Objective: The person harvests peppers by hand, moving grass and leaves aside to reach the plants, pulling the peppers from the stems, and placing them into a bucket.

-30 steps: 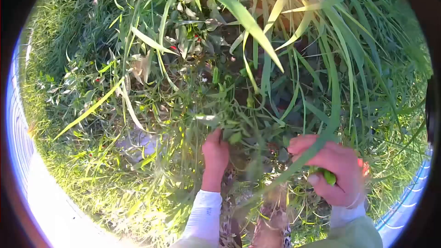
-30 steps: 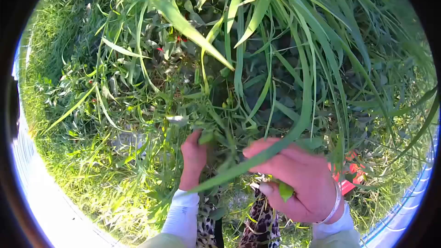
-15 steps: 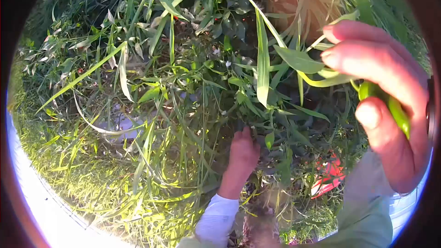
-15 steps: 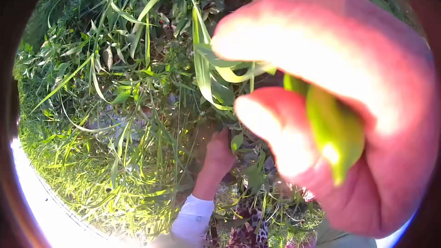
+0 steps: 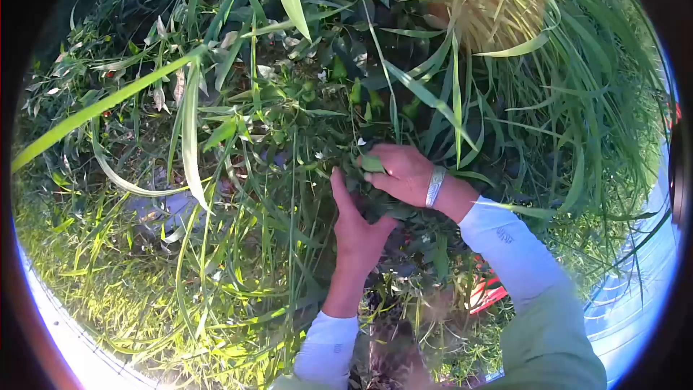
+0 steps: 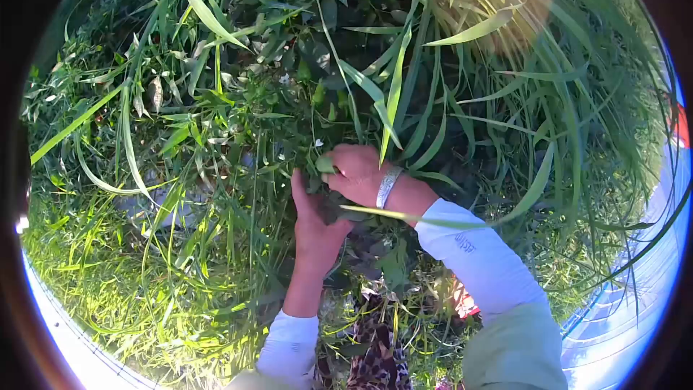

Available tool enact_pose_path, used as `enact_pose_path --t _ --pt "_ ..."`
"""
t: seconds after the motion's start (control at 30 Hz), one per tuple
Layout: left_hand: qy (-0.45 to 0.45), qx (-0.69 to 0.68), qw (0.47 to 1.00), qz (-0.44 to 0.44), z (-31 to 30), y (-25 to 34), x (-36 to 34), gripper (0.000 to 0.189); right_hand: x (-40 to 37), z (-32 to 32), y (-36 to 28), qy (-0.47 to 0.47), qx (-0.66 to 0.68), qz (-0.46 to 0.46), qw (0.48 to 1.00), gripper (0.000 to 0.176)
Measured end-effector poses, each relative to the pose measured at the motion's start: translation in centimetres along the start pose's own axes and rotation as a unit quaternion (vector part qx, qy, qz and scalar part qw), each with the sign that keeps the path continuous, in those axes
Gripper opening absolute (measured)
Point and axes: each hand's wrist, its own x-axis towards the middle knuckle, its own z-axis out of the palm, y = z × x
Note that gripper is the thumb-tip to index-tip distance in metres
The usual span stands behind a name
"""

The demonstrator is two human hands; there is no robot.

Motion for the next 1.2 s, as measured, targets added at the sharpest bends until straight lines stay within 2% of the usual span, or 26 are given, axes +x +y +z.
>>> enact_pose_path --t 0.03,0.07,0.1,0.13,0.17,0.2,0.23,0.3,0.37,0.43,0.47,0.5,0.57,0.63,0.67,0.7,0.73,0.77,0.8,0.83,0.9,0.93,0.97,1.0,1.07,1.2 --pt "0.006 -0.013 0.999 0.037 -0.1 0.2 -0.1 0.072 -1.7 1.6 1.3 -0.006 0.004 0.025 1.0 0.024" --pt "0.012 -0.026 0.997 0.072 -0.2 -0.1 -0.3 0.064 -3.4 3.0 2.0 0.032 0.168 0.09 0.981 0.026" --pt "0.009 -0.026 0.997 0.069 -0.1 -0.8 -0.5 0.064 -4.3 3.6 2.2 0.074 0.325 0.149 0.931 0.028" --pt "-0.019 0.047 0.994 0.101 0.1 -1.8 -0.7 0.051 -4.8 3.5 2.8 0.079 0.323 0.15 0.931 0.028" --pt "-0.047 0.119 0.983 0.131 0.4 -2.4 -0.8 0.04 -5.3 3.3 3.3 0.106 0.469 0.177 0.859 0.031" --pt "-0.024 0.125 0.987 0.097 0.7 -1.7 -1.2 0.026 -5.9 3.1 3.6 0.13 0.603 0.198 0.761 0.036" --pt "-0.028 0.123 0.987 0.098 0.9 -1.8 -1.1 0.026 -5.8 2.1 3.1 0.145 0.609 0.22 0.748 0.037" --pt "-0.012 0.138 0.985 0.1 1.1 -2.3 -1.2 0.019 -5.0 -1.2 1.0 0.16 0.578 0.233 0.766 0.032" --pt "-0.02 0.173 0.981 0.09 1.1 -2.9 -1.5 0.015 -4.0 -4.0 1.5 0.227 0.499 0.199 0.813 0.03" --pt "-0.027 0.207 0.974 0.083 1.2 -3.2 -1.4 0.011 -2.6 -6.0 2.3 0.347 0.442 0.168 0.81 0.025" --pt "-0.025 0.195 0.977 0.087 1.3 -3.2 -1.4 0.007 -2.1 -7.0 3.7 0.361 0.257 0.137 0.886 0.025" --pt "-0.022 0.183 0.979 0.091 1.3 -3.2 -1.4 0.004 -1.5 -7.6 5.2 0.359 0.062 0.102 0.926 0.026" --pt "-0.027 0.171 0.981 0.09 1.3 -3.0 -1.5 0.005 0.3 -7.6 6.5 0.34 -0.082 0.052 0.935 0.03" --pt "-0.031 0.161 0.983 0.088 1.0 -3.0 -1.5 0.005 1.3 -7.7 5.6 0.31 -0.283 0.021 0.907 0.034" --pt "-0.034 0.156 0.984 0.08 1.0 -3.0 -1.5 0.005 1.3 -8.1 5.3 0.313 -0.223 0.023 0.923 0.035" --pt "-0.036 0.15 0.985 0.073 0.9 -3.0 -1.5 0.005 0.9 -8.6 3.6 0.283 0.017 0.022 0.959 0.03" --pt "-0.036 0.15 0.985 0.071 0.9 -2.9 -1.6 0.005 0.5 -9.1 2.0 0.271 0.36 0.004 0.893 0.026" --pt "-0.038 0.153 0.985 0.065 0.9 -2.8 -1.6 0.005 0.1 -9.7 0.4 0.278 0.572 0.017 0.772 0.023" --pt "-0.04 0.157 0.985 0.062 1.0 -2.6 -1.5 0.006 -0.5 -10.1 -1.6 0.272 0.312 0.042 0.909 0.021" --pt "-0.04 0.155 0.985 0.066 1.1 -2.7 -1.5 0.006 -1.0 -10.0 -2.8 0.244 0.026 0.064 0.967 0.019" --pt "-0.041 0.146 0.987 0.057 1.1 -2.6 -1.5 0.007 -1.4 -8.8 -2.1 0.166 0.366 0.069 0.913 0.018" --pt "-0.036 0.148 0.986 0.073 1.1 -2.6 -1.2 0.007 -0.9 -8.1 -1.4 0.117 0.377 0.085 0.915 0.016" --pt "-0.04 0.124 0.99 0.058 1.1 -2.8 -1.4 0.008 -0.1 -7.3 -0.3 0.127 0.22 0.102 0.962 0.016" --pt "-0.045 0.101 0.993 0.038 1.1 -2.9 -1.6 0.009 0.5 -6.7 1.4 0.153 0.046 0.029 0.987 0.019" --pt "-0.041 0.111 0.992 0.042 1.2 -2.8 -1.6 0.011 1.6 -6.2 3.1 0.178 -0.13 -0.045 0.974 0.022" --pt "-0.04 0.119 0.992 0.033 1.1 -2.9 -1.7 0.012 3.0 -5.9 4.5 0.173 -0.281 -0.047 0.943 0.025"
